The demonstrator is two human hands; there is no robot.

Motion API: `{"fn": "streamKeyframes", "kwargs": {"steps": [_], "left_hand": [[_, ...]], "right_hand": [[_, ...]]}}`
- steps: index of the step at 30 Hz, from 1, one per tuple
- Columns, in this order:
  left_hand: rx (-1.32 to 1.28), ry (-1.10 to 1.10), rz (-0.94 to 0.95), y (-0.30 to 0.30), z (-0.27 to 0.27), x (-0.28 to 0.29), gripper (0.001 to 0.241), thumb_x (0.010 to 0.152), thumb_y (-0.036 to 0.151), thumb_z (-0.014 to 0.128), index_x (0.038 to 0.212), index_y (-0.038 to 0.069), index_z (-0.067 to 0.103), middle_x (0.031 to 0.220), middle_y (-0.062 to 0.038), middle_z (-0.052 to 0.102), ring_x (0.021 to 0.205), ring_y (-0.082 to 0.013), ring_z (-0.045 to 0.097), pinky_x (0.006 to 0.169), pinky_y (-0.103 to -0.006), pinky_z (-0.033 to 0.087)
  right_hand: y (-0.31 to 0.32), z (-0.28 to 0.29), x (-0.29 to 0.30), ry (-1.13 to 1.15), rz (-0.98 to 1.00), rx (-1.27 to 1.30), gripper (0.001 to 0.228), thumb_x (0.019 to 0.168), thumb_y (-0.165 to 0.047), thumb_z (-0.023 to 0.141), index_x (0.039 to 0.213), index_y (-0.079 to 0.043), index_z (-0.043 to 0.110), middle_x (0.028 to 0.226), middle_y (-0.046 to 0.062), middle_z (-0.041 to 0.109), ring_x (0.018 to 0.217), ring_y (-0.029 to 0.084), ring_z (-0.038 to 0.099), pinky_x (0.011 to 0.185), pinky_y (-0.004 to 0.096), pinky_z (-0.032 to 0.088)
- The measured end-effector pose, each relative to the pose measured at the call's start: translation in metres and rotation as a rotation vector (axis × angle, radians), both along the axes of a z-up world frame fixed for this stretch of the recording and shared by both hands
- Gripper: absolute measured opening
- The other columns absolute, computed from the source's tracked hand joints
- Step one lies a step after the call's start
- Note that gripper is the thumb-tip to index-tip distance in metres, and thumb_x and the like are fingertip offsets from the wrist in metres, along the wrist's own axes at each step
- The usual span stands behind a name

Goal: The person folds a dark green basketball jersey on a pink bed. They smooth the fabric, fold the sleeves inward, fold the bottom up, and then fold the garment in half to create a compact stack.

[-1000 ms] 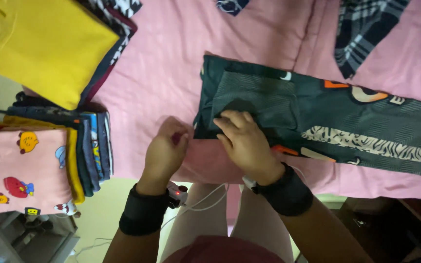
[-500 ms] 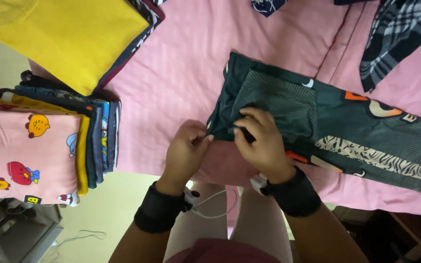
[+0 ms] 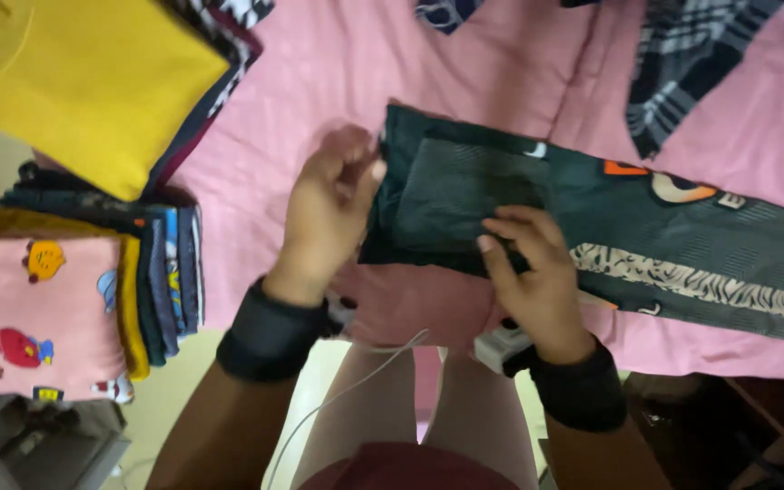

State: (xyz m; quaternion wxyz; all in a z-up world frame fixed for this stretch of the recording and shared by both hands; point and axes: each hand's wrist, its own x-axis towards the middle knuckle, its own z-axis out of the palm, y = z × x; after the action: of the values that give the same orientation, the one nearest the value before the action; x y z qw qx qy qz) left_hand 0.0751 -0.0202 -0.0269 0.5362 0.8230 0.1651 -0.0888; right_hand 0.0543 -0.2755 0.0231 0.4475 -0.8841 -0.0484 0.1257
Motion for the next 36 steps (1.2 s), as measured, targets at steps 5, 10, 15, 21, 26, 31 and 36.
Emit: {"fn": "streamKeyframes", "kwargs": {"steps": [5,10,15,21,26,31,36], "left_hand": [[-0.271,0.132,0.109,-0.025,-0.027,0.052,0.025,0.092,0.013,0.079,0.110,0.001,0.066,0.091,0.002,0.071,0.083,-0.0083,0.066,0.077,-0.0243,0.056],[-0.197,0.064,0.077,-0.015,-0.077,0.049,0.014,0.097,0.011,0.079,0.101,0.001,0.071,0.087,0.000,0.066,0.080,-0.0091,0.059,0.075,-0.0239,0.051],[-0.306,-0.037,0.021,-0.028,-0.023,0.059,0.011,0.101,0.010,0.075,0.104,0.003,0.068,0.097,0.002,0.070,0.088,-0.0073,0.063,0.082,-0.0211,0.053],[0.413,-0.333,-0.307,-0.063,0.040,0.028,0.018,0.099,0.009,0.080,0.108,0.000,0.068,0.109,-0.013,0.064,0.102,-0.0310,0.060,0.092,-0.0388,0.047],[0.455,-0.233,-0.698,-0.090,0.025,0.001,0.084,0.078,0.027,0.082,0.149,0.001,0.047,0.155,-0.024,0.044,0.143,-0.0413,0.042,0.113,-0.0525,0.036],[0.530,-0.141,-0.733,-0.086,-0.005,-0.006,0.092,0.082,0.028,0.082,0.157,0.003,0.037,0.165,-0.022,0.031,0.153,-0.0385,0.030,0.119,-0.0516,0.029],[0.514,-0.109,-0.717,-0.084,-0.004,-0.002,0.094,0.078,0.031,0.082,0.156,0.003,0.037,0.164,-0.023,0.032,0.152,-0.0376,0.031,0.118,-0.0501,0.030]], "right_hand": [[-0.039,-0.007,-0.002,0.072,-0.216,0.021,0.024,0.098,-0.006,0.073,0.120,-0.001,0.067,0.120,0.011,0.063,0.083,0.014,0.064,0.068,0.025,0.053],[-0.068,-0.010,-0.005,0.119,-0.370,0.044,0.022,0.100,-0.005,0.071,0.122,-0.001,0.068,0.115,0.010,0.061,0.078,0.012,0.062,0.064,0.025,0.050],[-0.085,-0.022,-0.009,0.156,-0.434,0.111,0.020,0.101,-0.005,0.069,0.120,-0.001,0.069,0.112,0.009,0.060,0.075,0.011,0.060,0.061,0.024,0.049],[-0.070,-0.017,0.014,0.052,-0.328,-0.051,0.018,0.098,-0.008,0.073,0.113,0.002,0.071,0.098,0.013,0.065,0.073,0.020,0.063,0.064,0.030,0.050],[-0.060,-0.032,0.020,0.107,-0.307,-0.140,0.020,0.097,-0.021,0.075,0.104,-0.002,0.072,0.092,0.014,0.068,0.075,0.027,0.067,0.067,0.038,0.053],[-0.048,-0.040,0.030,0.115,-0.262,-0.209,0.032,0.088,-0.024,0.080,0.109,-0.001,0.071,0.087,0.014,0.068,0.072,0.031,0.065,0.064,0.041,0.051],[-0.047,-0.049,0.024,0.078,-0.193,-0.223,0.023,0.088,-0.020,0.082,0.099,-0.005,0.069,0.093,0.015,0.068,0.079,0.031,0.067,0.068,0.039,0.053]]}}
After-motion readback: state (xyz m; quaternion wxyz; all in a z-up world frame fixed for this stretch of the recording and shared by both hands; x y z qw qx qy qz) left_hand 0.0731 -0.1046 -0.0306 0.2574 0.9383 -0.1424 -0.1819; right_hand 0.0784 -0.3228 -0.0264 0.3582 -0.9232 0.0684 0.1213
